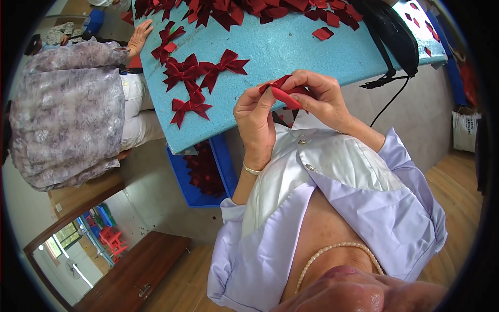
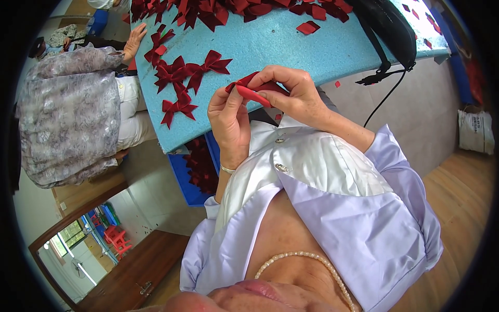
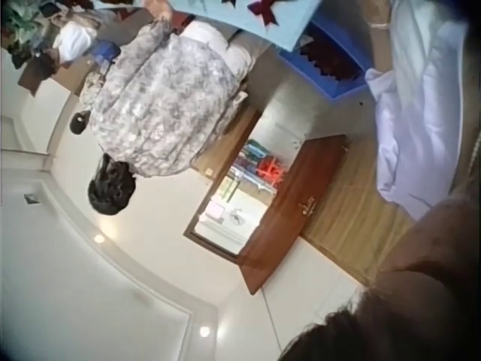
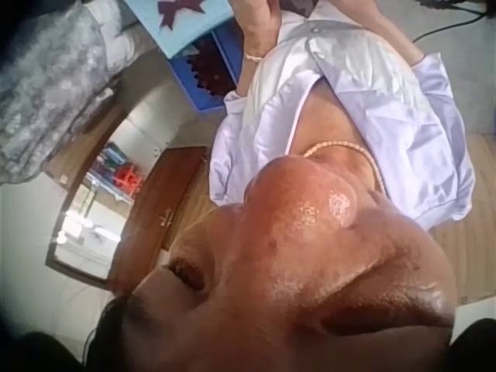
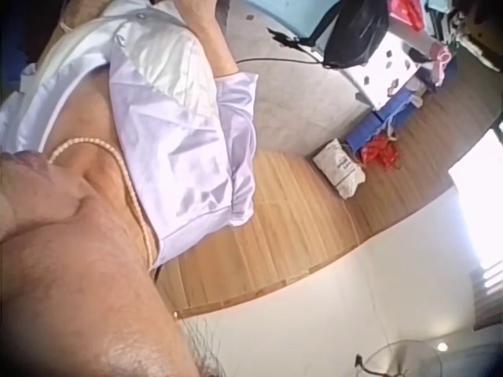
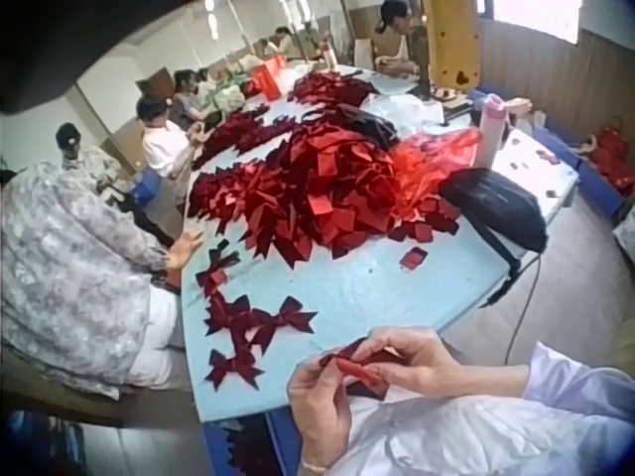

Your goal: The recorder is manual assembling red decorative bows on a blue work surface.

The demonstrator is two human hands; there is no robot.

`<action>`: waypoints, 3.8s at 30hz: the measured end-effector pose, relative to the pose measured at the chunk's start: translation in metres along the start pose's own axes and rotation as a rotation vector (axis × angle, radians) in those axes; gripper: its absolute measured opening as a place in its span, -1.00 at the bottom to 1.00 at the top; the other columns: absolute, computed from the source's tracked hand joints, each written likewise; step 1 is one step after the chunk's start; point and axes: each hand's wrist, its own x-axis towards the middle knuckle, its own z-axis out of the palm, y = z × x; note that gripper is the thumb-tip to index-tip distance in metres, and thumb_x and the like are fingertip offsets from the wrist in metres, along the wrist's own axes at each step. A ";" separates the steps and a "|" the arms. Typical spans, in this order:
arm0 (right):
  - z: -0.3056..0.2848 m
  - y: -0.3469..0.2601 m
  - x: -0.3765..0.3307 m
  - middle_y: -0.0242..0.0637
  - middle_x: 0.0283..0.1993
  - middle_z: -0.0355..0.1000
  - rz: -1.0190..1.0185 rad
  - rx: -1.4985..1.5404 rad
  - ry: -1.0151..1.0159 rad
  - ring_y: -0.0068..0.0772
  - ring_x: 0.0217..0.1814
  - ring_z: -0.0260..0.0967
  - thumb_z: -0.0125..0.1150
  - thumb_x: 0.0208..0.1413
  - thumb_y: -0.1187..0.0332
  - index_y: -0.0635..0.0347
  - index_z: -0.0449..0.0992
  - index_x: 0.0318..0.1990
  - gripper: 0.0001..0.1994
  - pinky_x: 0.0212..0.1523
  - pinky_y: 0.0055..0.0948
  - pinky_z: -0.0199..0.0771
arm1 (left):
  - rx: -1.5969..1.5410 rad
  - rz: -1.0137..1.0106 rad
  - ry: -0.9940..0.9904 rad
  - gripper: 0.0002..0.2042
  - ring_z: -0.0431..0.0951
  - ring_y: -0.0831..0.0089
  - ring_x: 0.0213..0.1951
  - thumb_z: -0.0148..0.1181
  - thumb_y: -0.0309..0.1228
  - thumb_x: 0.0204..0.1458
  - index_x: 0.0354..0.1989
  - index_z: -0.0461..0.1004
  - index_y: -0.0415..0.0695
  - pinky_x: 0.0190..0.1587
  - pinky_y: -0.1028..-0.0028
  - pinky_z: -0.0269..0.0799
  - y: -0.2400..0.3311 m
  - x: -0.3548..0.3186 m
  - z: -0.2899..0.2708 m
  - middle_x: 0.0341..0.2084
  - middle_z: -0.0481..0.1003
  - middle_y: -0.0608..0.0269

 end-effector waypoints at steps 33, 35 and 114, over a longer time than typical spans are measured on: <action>-0.029 0.012 -0.010 -0.22 -0.26 0.44 -0.540 -0.357 -0.043 -0.40 -0.24 0.36 0.23 -0.08 0.73 0.35 0.49 -0.30 -0.83 -0.22 -0.43 0.36 | 0.054 0.239 -0.074 -0.89 0.57 0.53 -0.23 0.33 -0.61 0.05 -0.24 0.60 -0.22 -0.06 0.53 0.46 -0.023 -0.023 -0.010 -0.26 0.62 0.18; -0.030 0.010 -0.012 -0.24 -0.32 0.45 -0.535 -0.356 -0.073 -0.39 -0.27 0.35 0.24 -0.09 0.72 0.34 0.50 -0.34 -0.85 -0.26 -0.42 0.33 | 0.085 0.271 -0.092 -0.90 0.57 0.52 -0.21 0.32 -0.61 0.06 -0.25 0.60 -0.24 -0.05 0.52 0.46 -0.026 -0.026 -0.010 -0.23 0.62 0.16; 0.000 0.000 -0.010 -0.29 -0.46 0.35 -0.660 -0.576 0.084 -0.50 -0.59 0.28 0.33 -0.09 0.64 0.32 0.47 -0.37 -0.85 -0.62 -0.53 0.20 | 0.478 0.244 -0.055 -0.91 0.52 0.66 -0.30 0.19 -0.60 0.16 -0.18 0.53 -0.30 -0.20 0.62 0.48 0.001 -0.029 0.011 -0.31 0.58 0.27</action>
